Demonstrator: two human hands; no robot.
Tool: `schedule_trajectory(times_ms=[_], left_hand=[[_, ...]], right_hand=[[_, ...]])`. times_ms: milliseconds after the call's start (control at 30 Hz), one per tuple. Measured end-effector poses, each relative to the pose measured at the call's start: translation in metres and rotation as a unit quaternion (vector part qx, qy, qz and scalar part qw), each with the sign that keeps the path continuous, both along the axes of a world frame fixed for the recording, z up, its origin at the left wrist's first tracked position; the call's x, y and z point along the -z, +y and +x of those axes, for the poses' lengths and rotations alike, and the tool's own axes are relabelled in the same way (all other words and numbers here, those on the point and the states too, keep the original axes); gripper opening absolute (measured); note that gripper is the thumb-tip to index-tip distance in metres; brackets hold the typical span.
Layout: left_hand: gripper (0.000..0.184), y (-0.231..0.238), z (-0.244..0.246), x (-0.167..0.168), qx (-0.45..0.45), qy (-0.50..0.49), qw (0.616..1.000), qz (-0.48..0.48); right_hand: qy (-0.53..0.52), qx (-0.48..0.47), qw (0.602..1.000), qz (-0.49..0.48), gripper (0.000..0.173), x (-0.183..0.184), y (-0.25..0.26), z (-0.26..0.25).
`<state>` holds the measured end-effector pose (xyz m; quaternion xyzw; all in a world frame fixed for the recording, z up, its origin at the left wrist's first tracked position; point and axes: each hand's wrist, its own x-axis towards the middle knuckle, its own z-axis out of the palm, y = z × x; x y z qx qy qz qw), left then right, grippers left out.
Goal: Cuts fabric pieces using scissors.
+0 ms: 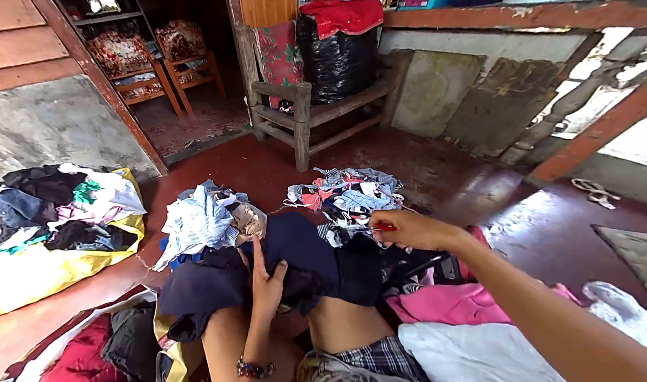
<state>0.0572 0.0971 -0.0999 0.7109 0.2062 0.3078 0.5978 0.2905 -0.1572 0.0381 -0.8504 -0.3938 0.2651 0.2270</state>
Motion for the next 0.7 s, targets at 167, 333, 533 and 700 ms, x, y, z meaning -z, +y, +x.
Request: schedule_trajectory(times_ms=[167,333,533,700], left_hand=[[0.081,0.0,-0.001,-0.002,0.002,-0.041,0.999,0.019],[0.041,-0.001,-0.002,0.003,0.041,-0.049,0.992,0.106],[0.044,-0.002,-0.004,0.001,0.057,-0.024,0.99,0.13],[0.05,-0.002,-0.004,0.0,0.069,-0.017,0.991,0.117]], right_hand=[[0.145,0.085,0.986,0.002,0.034,0.068,0.018,-0.042],[0.138,0.148,0.977,0.061,0.041,0.129,0.02,-0.072],[0.225,0.178,0.953,0.096,0.031,0.14,0.002,-0.082],[0.133,0.163,0.97,0.118,0.035,0.132,0.005,-0.071]])
